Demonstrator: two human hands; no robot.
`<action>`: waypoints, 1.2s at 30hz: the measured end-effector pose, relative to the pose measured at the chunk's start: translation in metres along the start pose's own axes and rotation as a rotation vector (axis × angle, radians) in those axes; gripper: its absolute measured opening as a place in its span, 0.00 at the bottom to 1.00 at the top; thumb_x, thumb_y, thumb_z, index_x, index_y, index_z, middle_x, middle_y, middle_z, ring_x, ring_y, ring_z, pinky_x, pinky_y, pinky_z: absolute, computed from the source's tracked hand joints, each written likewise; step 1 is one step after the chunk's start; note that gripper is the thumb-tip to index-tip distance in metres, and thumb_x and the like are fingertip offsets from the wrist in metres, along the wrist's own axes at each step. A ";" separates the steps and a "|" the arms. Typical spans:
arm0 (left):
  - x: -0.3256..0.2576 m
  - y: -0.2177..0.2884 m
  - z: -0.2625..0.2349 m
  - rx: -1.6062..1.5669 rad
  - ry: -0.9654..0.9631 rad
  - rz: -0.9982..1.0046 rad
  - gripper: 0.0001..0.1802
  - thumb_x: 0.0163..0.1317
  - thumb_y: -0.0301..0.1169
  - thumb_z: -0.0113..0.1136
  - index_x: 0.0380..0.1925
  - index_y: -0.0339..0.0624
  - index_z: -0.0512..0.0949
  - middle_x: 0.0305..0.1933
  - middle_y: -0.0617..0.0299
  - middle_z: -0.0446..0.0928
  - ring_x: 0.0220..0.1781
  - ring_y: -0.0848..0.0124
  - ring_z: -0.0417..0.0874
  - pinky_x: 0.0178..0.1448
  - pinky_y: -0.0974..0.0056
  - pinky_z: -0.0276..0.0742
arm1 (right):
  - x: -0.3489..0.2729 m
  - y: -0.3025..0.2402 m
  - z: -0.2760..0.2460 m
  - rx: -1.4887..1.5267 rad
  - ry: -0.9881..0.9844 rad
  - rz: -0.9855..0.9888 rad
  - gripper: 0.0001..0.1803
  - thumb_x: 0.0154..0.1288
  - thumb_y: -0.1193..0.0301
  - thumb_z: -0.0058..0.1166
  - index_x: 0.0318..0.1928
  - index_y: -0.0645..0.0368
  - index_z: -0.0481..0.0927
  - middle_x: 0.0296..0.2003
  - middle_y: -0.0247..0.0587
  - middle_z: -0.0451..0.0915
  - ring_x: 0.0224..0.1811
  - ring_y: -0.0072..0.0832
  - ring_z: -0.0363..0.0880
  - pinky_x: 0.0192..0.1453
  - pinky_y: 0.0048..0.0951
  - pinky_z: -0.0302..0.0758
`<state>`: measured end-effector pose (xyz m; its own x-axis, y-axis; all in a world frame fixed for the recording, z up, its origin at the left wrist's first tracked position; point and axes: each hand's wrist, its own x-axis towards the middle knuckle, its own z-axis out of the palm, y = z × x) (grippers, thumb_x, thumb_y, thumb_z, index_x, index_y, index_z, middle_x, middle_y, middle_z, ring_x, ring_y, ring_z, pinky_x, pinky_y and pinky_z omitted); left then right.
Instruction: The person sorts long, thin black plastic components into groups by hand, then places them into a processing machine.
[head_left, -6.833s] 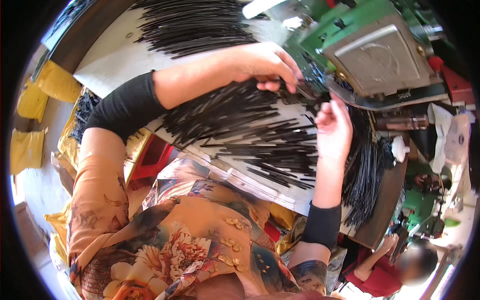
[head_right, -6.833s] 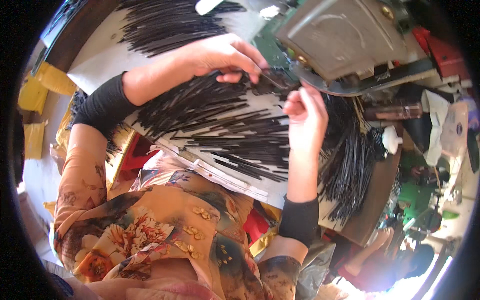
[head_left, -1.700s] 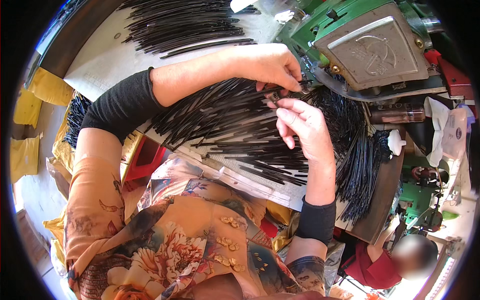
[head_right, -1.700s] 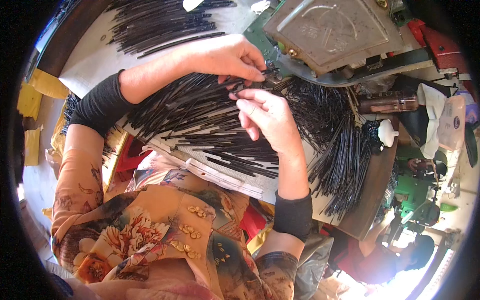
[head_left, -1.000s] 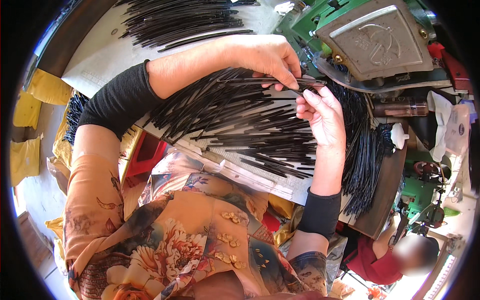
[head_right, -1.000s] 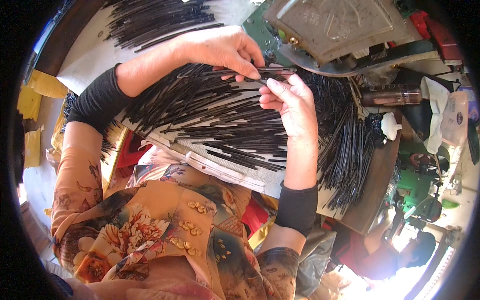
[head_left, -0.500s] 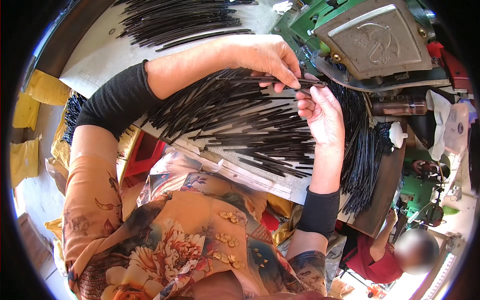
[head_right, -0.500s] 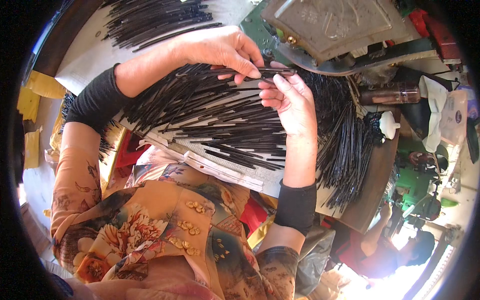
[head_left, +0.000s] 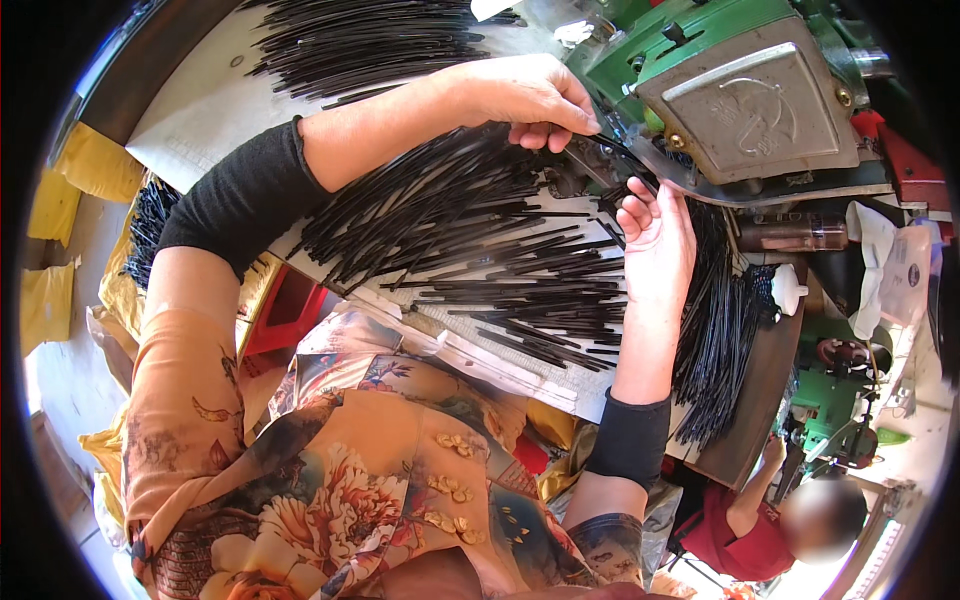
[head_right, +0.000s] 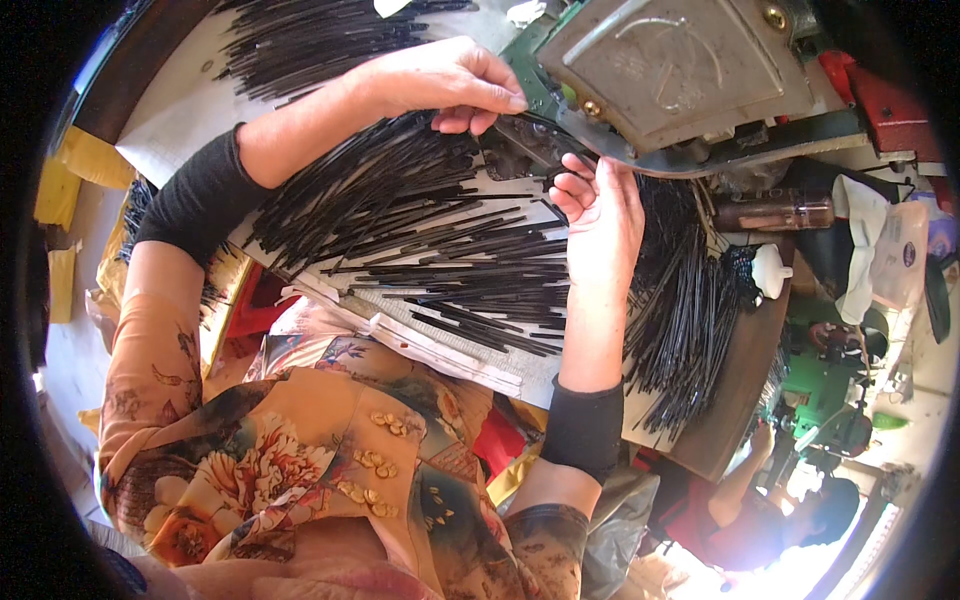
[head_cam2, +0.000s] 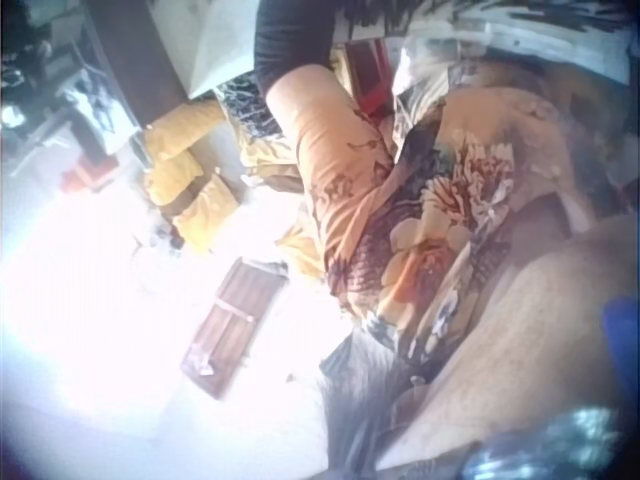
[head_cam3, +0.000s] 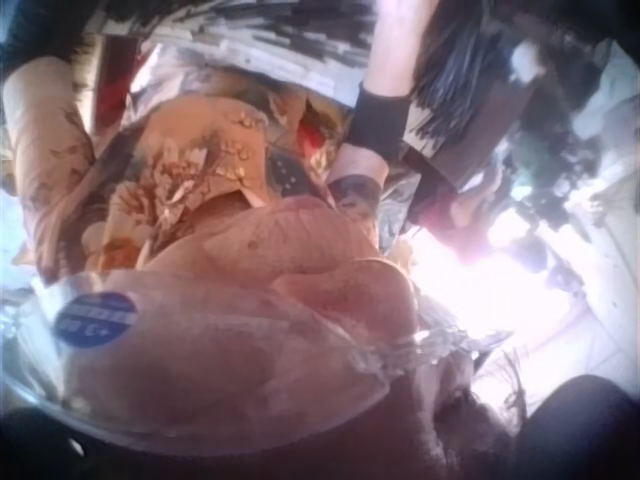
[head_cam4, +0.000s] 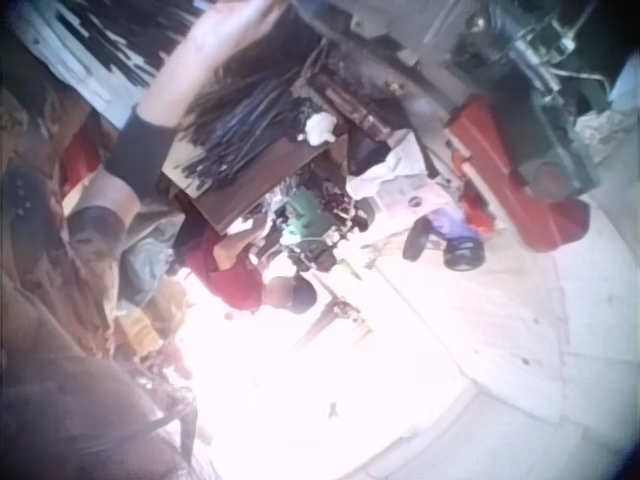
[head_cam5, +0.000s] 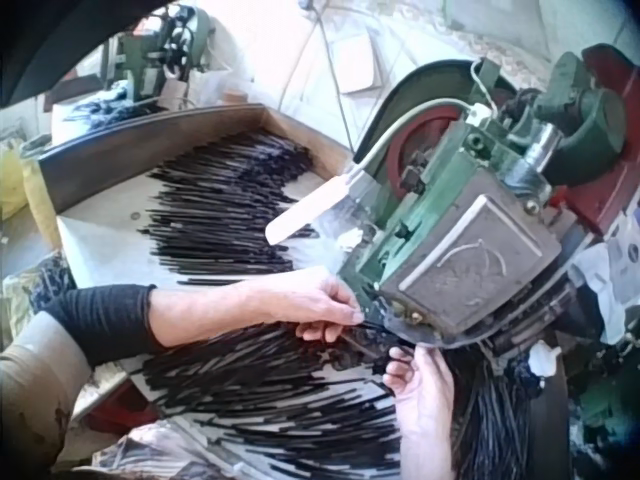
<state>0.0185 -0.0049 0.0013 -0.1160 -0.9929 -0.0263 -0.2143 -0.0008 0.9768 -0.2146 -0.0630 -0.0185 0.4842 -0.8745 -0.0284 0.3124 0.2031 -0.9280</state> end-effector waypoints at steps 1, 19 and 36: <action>0.001 -0.001 0.001 -0.001 0.001 0.022 0.16 0.60 0.39 0.55 0.34 0.36 0.79 0.18 0.65 0.74 0.12 0.82 0.68 0.15 0.76 0.62 | 0.000 0.001 0.001 -0.003 0.014 -0.012 0.11 0.67 0.70 0.46 0.45 0.64 0.69 0.38 0.54 0.77 0.31 0.30 0.81 0.35 0.26 0.81; 0.007 -0.004 0.007 0.004 0.051 -0.005 0.14 0.60 0.40 0.55 0.32 0.38 0.78 0.12 0.70 0.65 0.10 0.82 0.61 0.15 0.73 0.55 | 0.008 0.004 -0.003 0.007 0.060 0.029 0.12 0.66 0.70 0.47 0.45 0.65 0.70 0.36 0.53 0.77 0.30 0.30 0.80 0.35 0.27 0.80; 0.000 0.005 -0.005 0.114 -0.134 0.006 0.14 0.58 0.37 0.57 0.28 0.35 0.79 0.10 0.72 0.61 0.10 0.83 0.58 0.13 0.73 0.54 | -0.001 -0.005 0.004 -0.644 0.091 -0.320 0.10 0.63 0.72 0.53 0.41 0.66 0.77 0.40 0.40 0.79 0.41 0.23 0.75 0.48 0.25 0.71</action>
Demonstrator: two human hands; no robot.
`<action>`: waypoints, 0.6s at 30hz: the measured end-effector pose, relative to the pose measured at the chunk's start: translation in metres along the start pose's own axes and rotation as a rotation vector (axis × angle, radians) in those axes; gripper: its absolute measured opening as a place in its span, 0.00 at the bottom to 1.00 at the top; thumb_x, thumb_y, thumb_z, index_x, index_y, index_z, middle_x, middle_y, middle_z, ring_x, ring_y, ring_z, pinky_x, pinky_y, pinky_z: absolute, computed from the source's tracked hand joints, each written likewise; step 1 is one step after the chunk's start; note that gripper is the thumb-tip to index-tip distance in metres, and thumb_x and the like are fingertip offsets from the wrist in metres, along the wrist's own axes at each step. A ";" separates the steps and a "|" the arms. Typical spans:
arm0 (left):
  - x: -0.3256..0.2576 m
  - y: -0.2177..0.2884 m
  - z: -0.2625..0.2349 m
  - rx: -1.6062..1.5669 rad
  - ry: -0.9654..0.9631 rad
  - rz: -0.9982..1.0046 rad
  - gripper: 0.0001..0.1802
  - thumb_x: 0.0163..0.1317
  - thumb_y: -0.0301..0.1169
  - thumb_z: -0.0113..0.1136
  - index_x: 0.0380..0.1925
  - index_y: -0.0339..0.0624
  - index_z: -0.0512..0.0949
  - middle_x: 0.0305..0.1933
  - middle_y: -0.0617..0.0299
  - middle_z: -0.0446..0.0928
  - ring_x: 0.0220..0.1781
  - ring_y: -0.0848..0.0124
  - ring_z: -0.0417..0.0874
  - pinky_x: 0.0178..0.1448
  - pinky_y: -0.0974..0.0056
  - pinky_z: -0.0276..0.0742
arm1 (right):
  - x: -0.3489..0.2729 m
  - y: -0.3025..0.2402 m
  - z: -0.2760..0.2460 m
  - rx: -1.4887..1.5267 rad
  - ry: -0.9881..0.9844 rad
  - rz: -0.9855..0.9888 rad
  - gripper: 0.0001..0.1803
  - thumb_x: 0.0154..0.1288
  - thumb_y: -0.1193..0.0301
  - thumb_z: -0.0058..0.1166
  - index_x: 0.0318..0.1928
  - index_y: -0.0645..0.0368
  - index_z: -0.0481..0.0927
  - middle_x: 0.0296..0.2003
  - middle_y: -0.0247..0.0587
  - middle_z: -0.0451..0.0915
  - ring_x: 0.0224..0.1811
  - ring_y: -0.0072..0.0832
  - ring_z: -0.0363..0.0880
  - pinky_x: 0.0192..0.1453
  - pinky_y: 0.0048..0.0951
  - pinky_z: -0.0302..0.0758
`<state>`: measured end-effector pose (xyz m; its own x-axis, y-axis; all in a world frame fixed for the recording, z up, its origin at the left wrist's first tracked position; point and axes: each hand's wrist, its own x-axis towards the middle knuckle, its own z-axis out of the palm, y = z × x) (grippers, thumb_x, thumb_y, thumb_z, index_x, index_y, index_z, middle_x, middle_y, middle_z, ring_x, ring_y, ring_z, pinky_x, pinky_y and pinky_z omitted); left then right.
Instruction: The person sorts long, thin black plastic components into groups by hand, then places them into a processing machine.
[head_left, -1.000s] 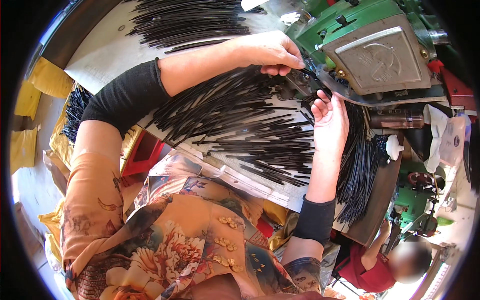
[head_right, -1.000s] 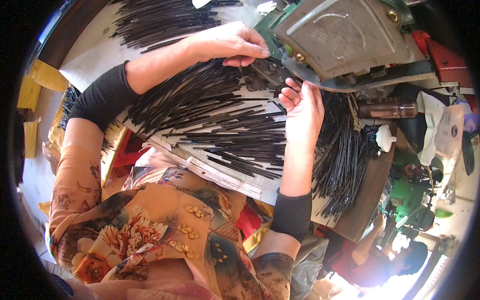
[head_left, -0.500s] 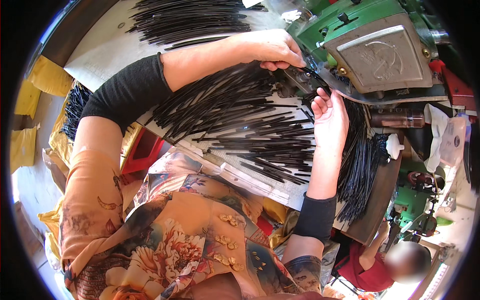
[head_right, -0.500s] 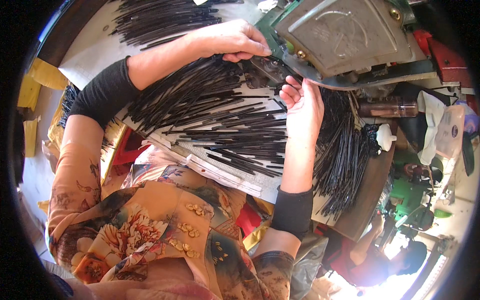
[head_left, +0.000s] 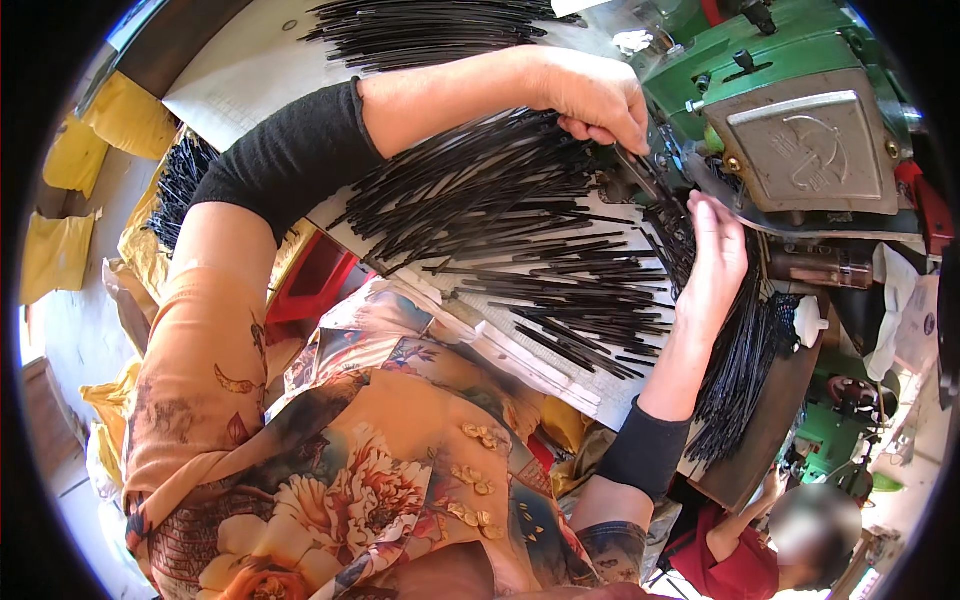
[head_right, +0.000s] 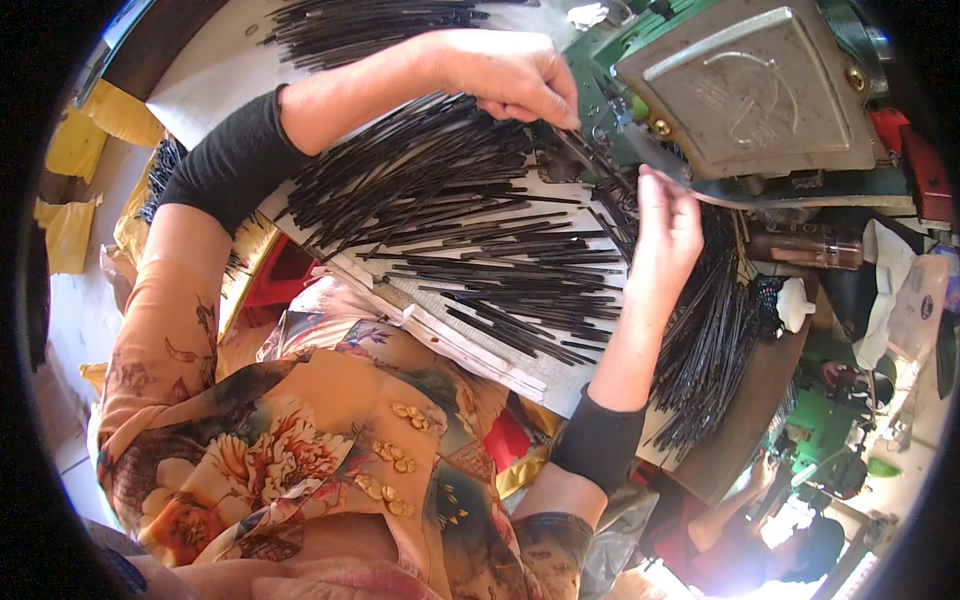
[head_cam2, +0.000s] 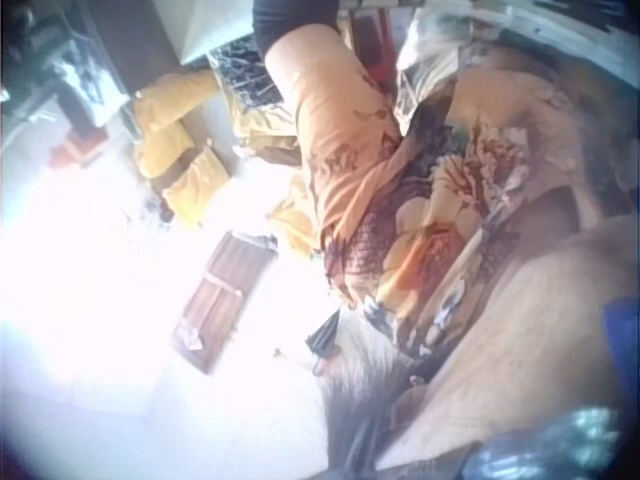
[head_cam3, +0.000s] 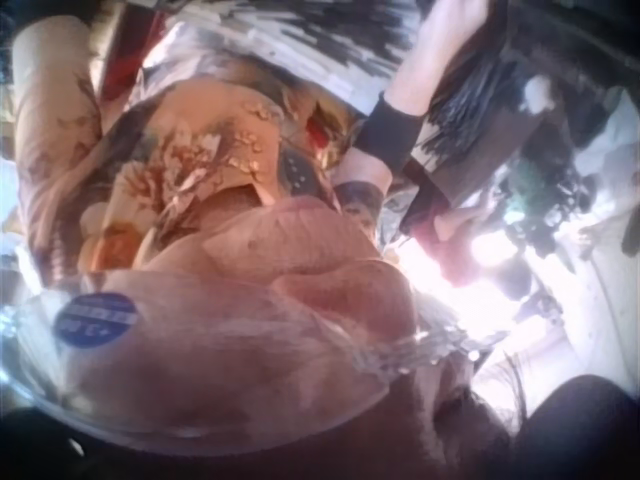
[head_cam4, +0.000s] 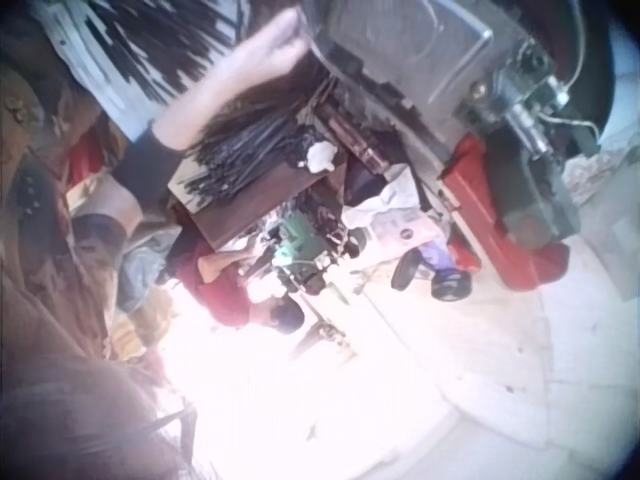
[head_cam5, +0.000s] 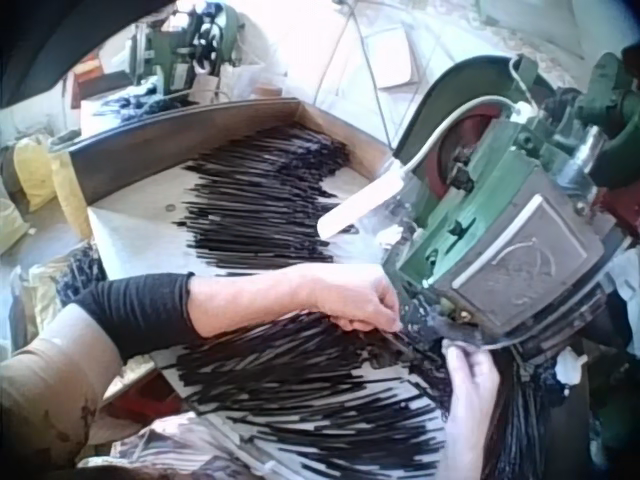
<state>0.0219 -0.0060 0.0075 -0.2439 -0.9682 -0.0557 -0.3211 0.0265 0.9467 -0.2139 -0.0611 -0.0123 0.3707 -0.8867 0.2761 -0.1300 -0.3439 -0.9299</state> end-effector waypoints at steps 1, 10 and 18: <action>0.000 0.000 0.002 0.035 -0.032 -0.018 0.13 0.58 0.36 0.57 0.27 0.35 0.79 0.10 0.72 0.61 0.10 0.83 0.58 0.13 0.73 0.54 | -0.003 -0.003 0.003 -0.105 -0.048 0.002 0.10 0.59 0.74 0.56 0.41 0.66 0.78 0.38 0.38 0.79 0.39 0.21 0.74 0.47 0.24 0.71; -0.008 0.007 -0.009 0.350 0.001 -0.080 0.21 0.49 0.47 0.64 0.29 0.37 0.80 0.14 0.65 0.71 0.15 0.76 0.72 0.20 0.71 0.68 | -0.017 -0.023 0.015 -0.529 -0.296 -0.229 0.08 0.55 0.77 0.56 0.38 0.65 0.78 0.26 0.39 0.77 0.27 0.23 0.73 0.36 0.24 0.70; 0.001 -0.013 -0.004 0.812 0.168 0.000 0.15 0.47 0.41 0.64 0.26 0.39 0.80 0.23 0.55 0.79 0.27 0.65 0.81 0.34 0.62 0.75 | -0.020 -0.028 0.011 -0.197 -0.476 0.132 0.13 0.61 0.76 0.51 0.45 0.68 0.74 0.24 0.34 0.76 0.25 0.14 0.70 0.29 0.16 0.67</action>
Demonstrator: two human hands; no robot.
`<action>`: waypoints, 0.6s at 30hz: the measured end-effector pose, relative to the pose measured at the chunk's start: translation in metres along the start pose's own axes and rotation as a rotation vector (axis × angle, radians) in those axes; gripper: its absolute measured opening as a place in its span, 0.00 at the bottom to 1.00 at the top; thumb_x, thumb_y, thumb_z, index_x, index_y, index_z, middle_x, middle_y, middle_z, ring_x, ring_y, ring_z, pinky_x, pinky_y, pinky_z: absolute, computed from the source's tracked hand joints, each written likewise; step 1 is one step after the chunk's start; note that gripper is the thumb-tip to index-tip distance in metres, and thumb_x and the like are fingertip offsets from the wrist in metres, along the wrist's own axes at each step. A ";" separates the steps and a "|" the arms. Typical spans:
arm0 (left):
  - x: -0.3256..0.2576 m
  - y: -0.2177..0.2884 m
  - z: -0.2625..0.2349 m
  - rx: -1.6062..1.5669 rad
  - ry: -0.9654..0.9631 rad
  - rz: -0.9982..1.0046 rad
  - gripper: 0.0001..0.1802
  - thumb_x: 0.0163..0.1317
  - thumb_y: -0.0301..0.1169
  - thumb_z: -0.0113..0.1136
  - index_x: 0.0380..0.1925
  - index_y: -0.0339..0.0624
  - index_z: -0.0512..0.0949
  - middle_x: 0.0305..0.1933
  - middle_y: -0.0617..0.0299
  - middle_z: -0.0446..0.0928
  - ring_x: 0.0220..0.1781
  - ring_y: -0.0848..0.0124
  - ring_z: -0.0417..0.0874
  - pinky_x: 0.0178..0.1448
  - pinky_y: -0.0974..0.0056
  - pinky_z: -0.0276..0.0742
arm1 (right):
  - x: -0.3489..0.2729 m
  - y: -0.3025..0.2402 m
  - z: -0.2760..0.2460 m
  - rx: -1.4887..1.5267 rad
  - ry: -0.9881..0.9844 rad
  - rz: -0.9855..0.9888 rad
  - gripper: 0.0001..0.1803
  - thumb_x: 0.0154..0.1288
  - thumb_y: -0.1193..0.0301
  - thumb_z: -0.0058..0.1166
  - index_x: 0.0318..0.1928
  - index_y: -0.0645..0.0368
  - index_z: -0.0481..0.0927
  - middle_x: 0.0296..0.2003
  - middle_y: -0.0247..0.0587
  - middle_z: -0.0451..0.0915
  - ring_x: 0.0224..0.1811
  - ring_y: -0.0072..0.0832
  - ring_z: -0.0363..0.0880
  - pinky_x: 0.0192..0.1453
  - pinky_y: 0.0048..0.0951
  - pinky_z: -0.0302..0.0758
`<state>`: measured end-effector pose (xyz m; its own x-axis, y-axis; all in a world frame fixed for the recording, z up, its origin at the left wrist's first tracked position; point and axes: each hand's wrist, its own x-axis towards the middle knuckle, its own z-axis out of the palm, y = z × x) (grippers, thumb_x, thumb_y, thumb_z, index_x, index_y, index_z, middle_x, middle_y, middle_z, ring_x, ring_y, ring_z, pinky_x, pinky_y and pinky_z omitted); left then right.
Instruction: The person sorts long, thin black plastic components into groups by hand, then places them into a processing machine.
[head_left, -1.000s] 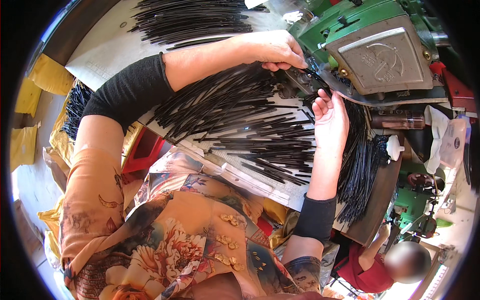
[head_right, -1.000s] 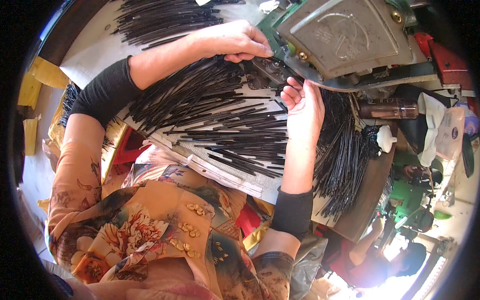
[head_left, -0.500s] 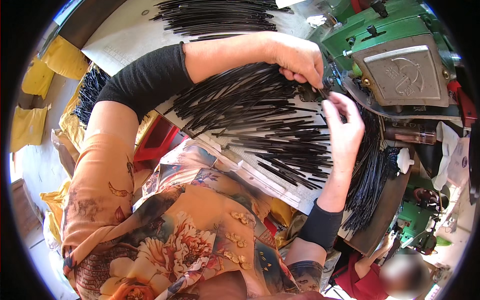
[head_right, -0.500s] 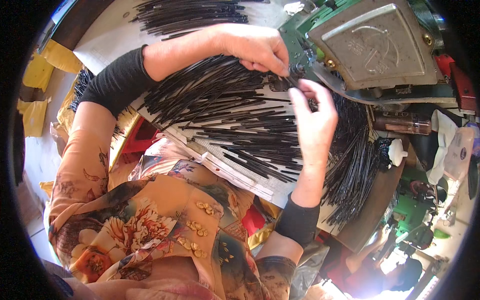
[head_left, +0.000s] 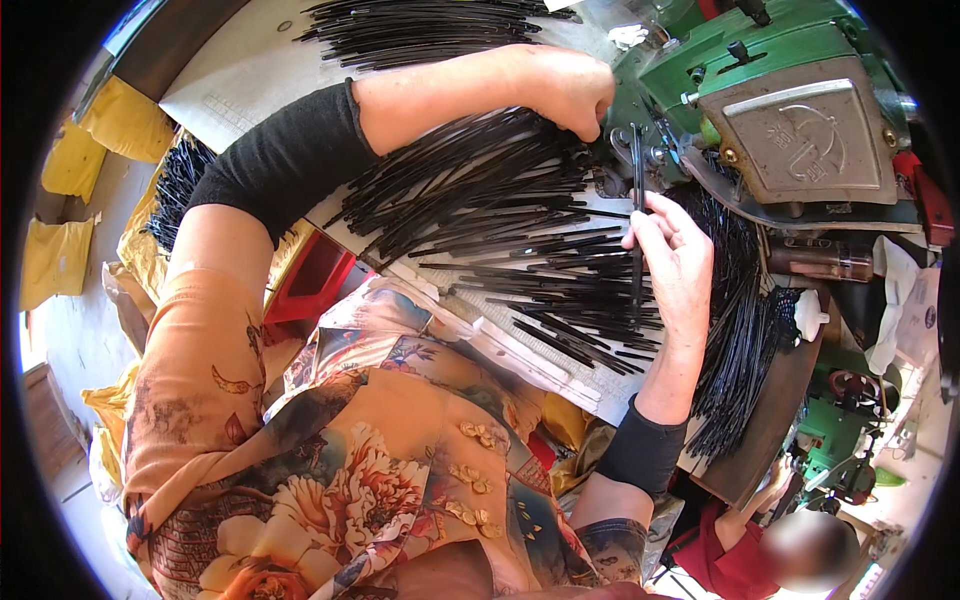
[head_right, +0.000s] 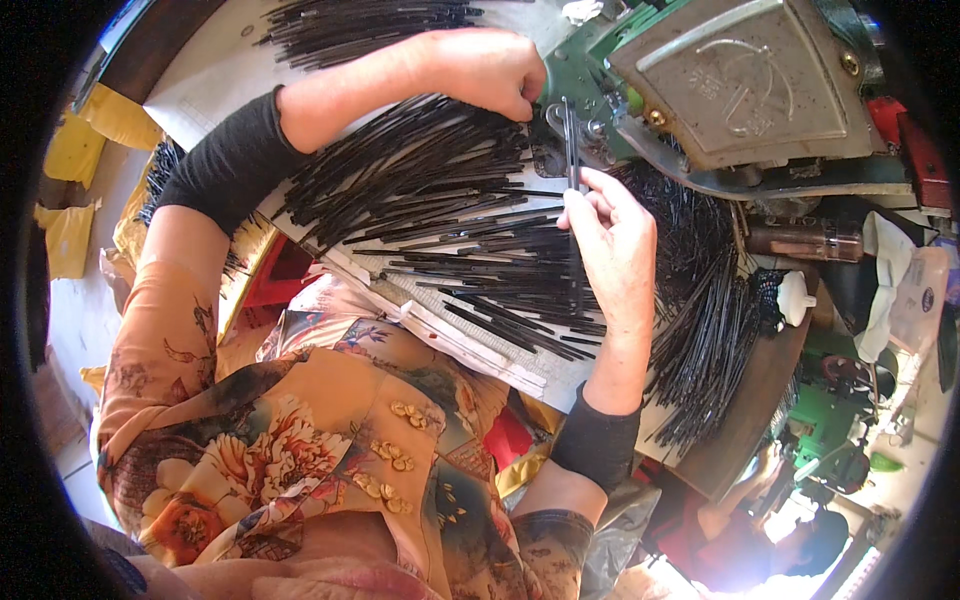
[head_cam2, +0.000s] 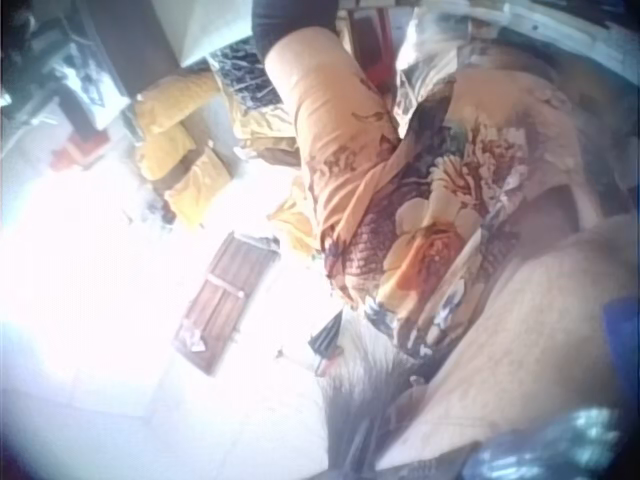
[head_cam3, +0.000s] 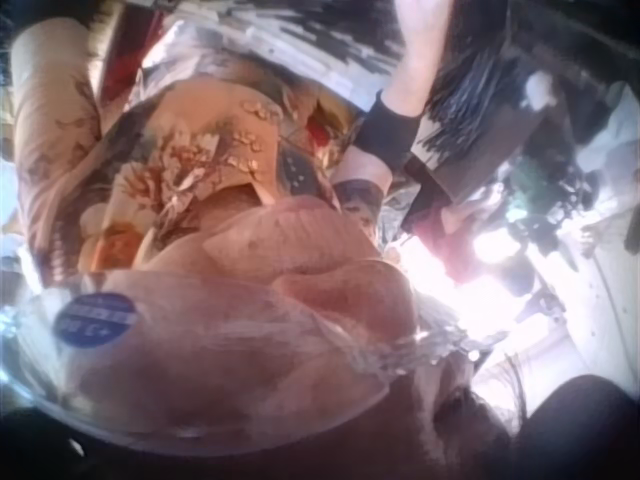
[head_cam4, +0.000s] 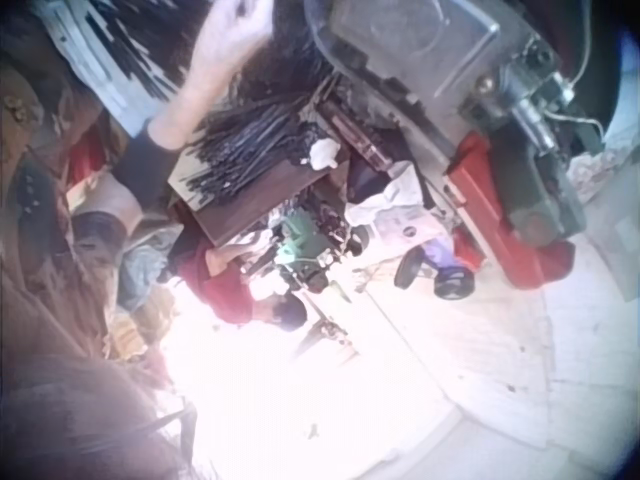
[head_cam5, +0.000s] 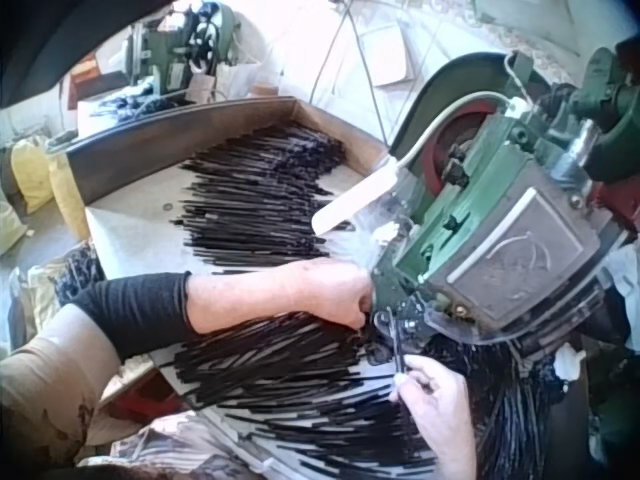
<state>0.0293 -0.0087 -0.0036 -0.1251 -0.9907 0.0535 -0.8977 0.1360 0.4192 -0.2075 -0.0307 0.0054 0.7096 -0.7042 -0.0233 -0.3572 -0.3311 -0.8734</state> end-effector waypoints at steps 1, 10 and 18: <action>0.002 -0.003 -0.001 -0.062 -0.022 -0.002 0.15 0.47 0.40 0.63 0.27 0.38 0.80 0.22 0.56 0.79 0.26 0.67 0.81 0.32 0.63 0.75 | 0.000 0.000 -0.001 0.049 -0.062 0.032 0.14 0.61 0.74 0.51 0.47 0.68 0.73 0.24 0.33 0.77 0.25 0.14 0.71 0.28 0.15 0.67; -0.004 0.006 -0.007 -0.715 -0.139 -0.078 0.14 0.51 0.35 0.62 0.33 0.35 0.79 0.25 0.64 0.79 0.24 0.78 0.79 0.23 0.73 0.72 | -0.003 0.000 0.008 0.233 -0.177 0.176 0.16 0.59 0.74 0.49 0.48 0.67 0.68 0.25 0.39 0.79 0.24 0.17 0.75 0.24 0.16 0.71; -0.006 0.013 0.003 -1.025 -0.108 -0.090 0.22 0.54 0.34 0.62 0.47 0.36 0.74 0.29 0.61 0.80 0.24 0.77 0.80 0.23 0.76 0.73 | -0.004 0.000 0.008 0.308 -0.177 0.187 0.16 0.60 0.74 0.50 0.47 0.68 0.68 0.26 0.42 0.79 0.24 0.19 0.76 0.24 0.17 0.72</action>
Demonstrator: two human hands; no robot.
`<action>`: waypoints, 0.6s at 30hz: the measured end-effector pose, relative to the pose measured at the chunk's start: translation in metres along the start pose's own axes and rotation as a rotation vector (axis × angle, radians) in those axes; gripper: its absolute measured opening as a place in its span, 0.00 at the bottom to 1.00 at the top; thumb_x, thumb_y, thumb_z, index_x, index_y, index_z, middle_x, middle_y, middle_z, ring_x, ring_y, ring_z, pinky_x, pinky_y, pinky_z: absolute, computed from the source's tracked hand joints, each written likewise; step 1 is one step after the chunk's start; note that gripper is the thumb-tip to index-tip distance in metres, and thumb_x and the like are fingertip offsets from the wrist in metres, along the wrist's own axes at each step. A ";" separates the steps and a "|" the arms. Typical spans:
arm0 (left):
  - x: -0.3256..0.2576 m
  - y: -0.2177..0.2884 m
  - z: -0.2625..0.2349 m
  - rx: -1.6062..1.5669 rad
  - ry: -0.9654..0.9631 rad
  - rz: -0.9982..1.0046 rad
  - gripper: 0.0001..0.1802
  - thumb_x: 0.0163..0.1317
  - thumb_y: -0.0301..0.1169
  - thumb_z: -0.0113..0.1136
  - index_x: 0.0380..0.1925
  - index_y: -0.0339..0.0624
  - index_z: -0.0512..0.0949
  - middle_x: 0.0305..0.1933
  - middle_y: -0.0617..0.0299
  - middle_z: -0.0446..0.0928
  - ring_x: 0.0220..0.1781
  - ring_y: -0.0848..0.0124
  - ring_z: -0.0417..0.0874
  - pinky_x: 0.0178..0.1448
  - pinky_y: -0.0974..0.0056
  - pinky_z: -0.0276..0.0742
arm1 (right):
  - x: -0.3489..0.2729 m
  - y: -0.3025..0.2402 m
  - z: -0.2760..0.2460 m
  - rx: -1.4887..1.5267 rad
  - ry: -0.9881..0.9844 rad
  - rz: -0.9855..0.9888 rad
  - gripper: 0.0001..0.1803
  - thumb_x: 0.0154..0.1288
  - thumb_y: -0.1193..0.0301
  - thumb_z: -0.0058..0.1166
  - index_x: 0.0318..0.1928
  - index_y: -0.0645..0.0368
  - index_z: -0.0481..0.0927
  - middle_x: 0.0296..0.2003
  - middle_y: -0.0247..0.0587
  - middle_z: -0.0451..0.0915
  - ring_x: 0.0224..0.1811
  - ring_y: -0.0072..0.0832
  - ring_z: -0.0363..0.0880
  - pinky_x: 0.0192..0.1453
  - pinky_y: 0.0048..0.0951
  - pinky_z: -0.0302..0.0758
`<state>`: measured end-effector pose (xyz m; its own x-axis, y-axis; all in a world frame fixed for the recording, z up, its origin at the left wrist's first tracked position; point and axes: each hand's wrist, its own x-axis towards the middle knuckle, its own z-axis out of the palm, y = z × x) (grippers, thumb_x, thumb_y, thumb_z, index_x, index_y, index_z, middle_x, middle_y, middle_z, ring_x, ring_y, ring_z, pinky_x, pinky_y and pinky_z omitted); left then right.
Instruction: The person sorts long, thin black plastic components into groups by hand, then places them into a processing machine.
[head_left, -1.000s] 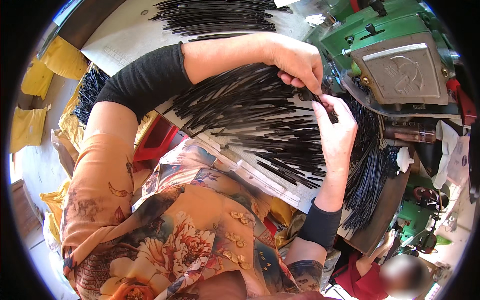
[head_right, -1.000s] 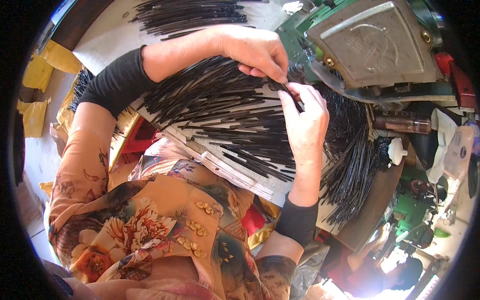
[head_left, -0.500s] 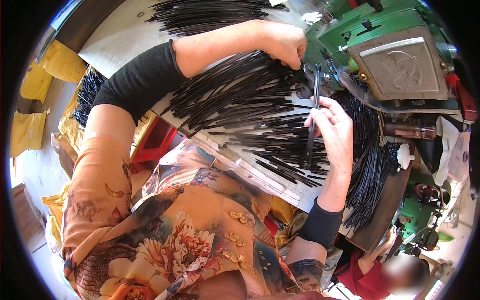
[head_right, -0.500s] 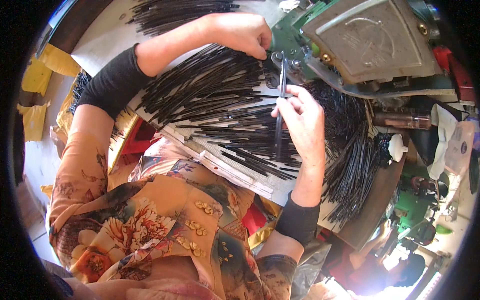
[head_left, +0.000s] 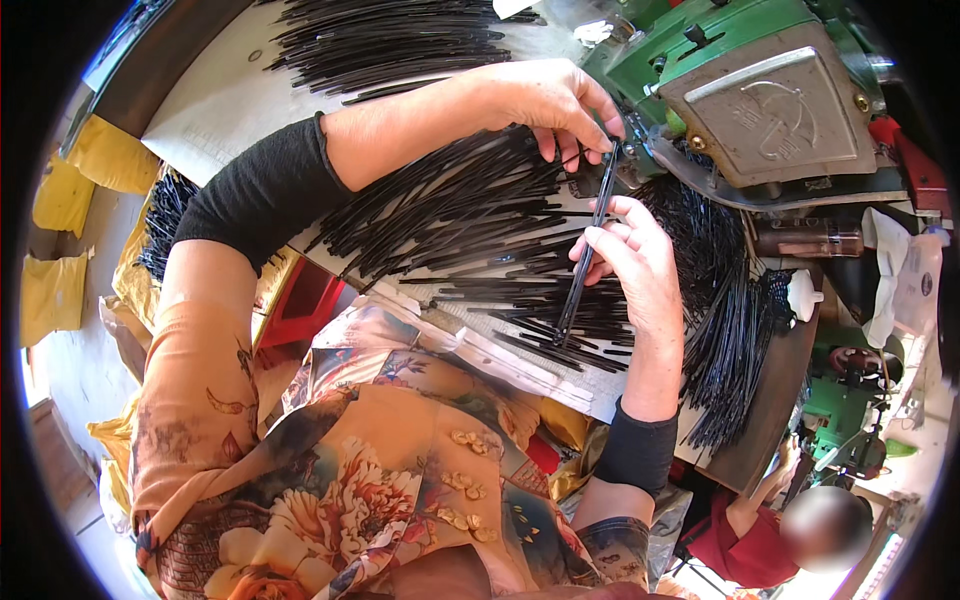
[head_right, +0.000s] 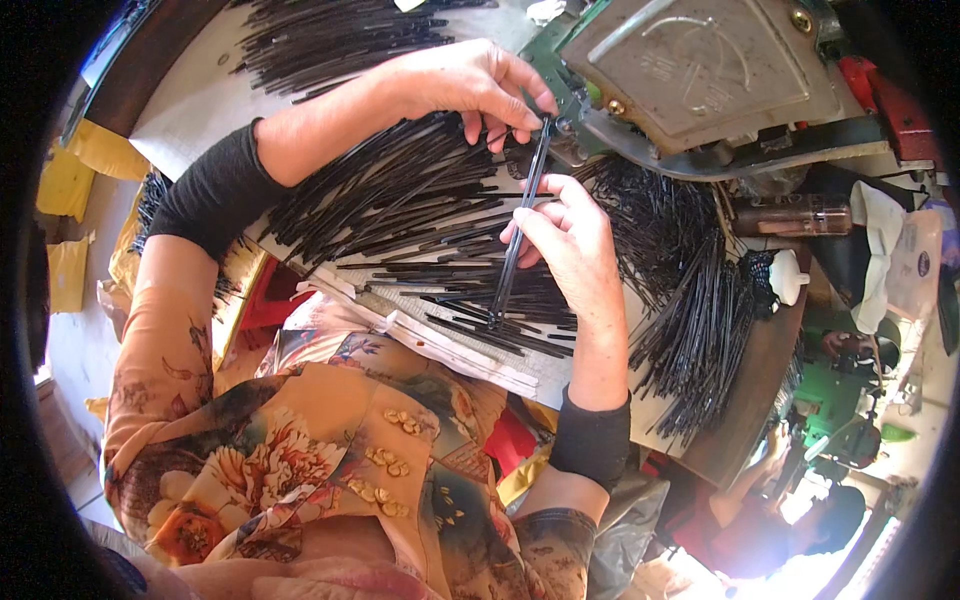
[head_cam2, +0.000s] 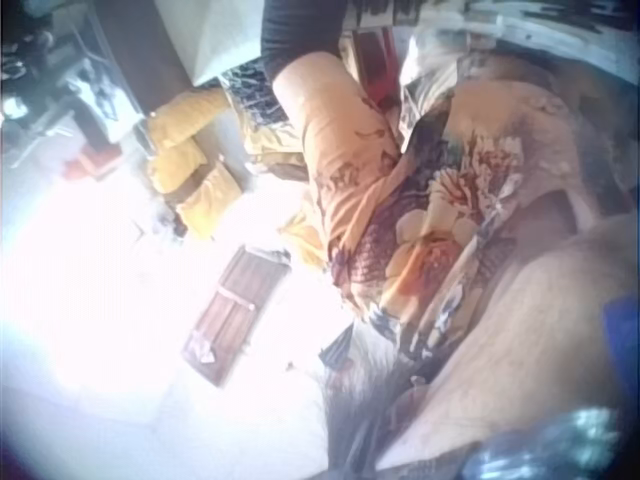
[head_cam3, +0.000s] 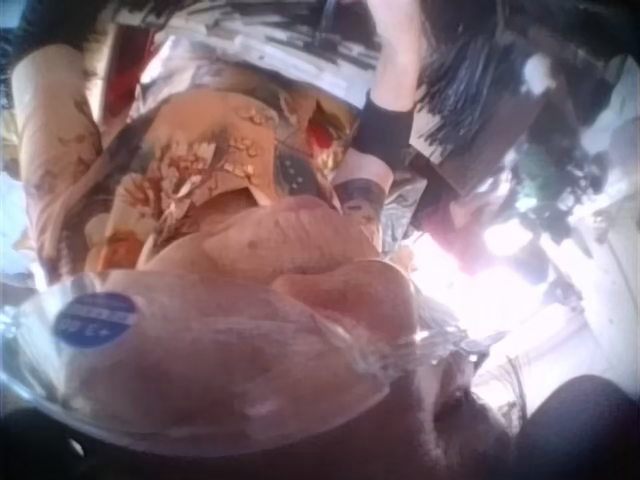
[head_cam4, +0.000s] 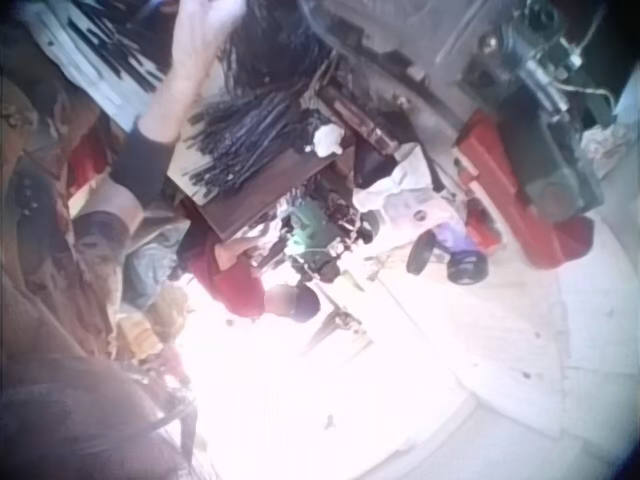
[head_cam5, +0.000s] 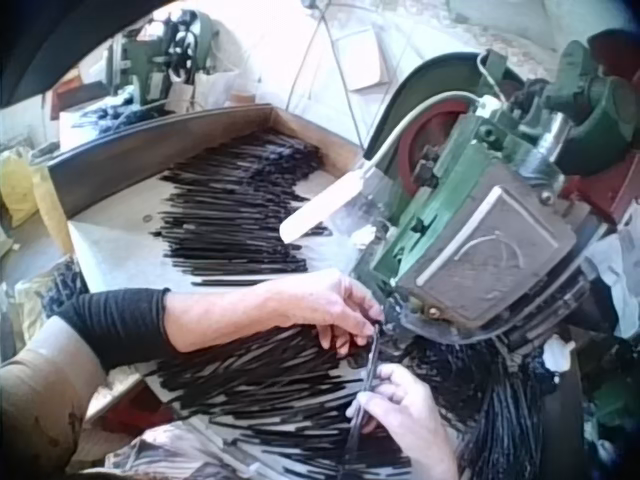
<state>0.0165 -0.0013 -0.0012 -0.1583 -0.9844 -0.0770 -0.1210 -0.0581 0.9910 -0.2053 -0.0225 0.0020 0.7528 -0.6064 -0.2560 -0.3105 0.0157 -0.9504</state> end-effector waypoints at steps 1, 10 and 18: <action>0.001 -0.001 0.000 -0.027 -0.007 0.000 0.21 0.54 0.34 0.62 0.47 0.36 0.74 0.30 0.60 0.80 0.24 0.77 0.80 0.23 0.76 0.73 | 0.000 0.000 0.000 0.000 0.003 -0.001 0.16 0.60 0.74 0.50 0.47 0.68 0.68 0.26 0.42 0.79 0.24 0.19 0.76 0.24 0.17 0.72; 0.003 -0.001 0.009 -0.121 -0.009 0.026 0.20 0.55 0.32 0.61 0.47 0.34 0.75 0.31 0.59 0.80 0.22 0.76 0.80 0.22 0.75 0.75 | -0.002 0.003 0.002 0.096 0.045 -0.006 0.16 0.60 0.74 0.50 0.47 0.67 0.67 0.27 0.43 0.79 0.25 0.21 0.77 0.27 0.18 0.74; 0.009 -0.003 0.017 -0.113 0.042 0.092 0.19 0.56 0.31 0.60 0.46 0.33 0.75 0.31 0.59 0.80 0.22 0.75 0.79 0.21 0.75 0.74 | -0.001 0.005 0.006 0.171 0.088 -0.043 0.17 0.60 0.73 0.50 0.48 0.67 0.66 0.29 0.44 0.79 0.26 0.23 0.78 0.29 0.20 0.76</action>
<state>-0.0011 -0.0073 -0.0064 -0.1224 -0.9923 0.0167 0.0035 0.0163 0.9999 -0.2040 -0.0175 -0.0037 0.7074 -0.6765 -0.2050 -0.1703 0.1183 -0.9783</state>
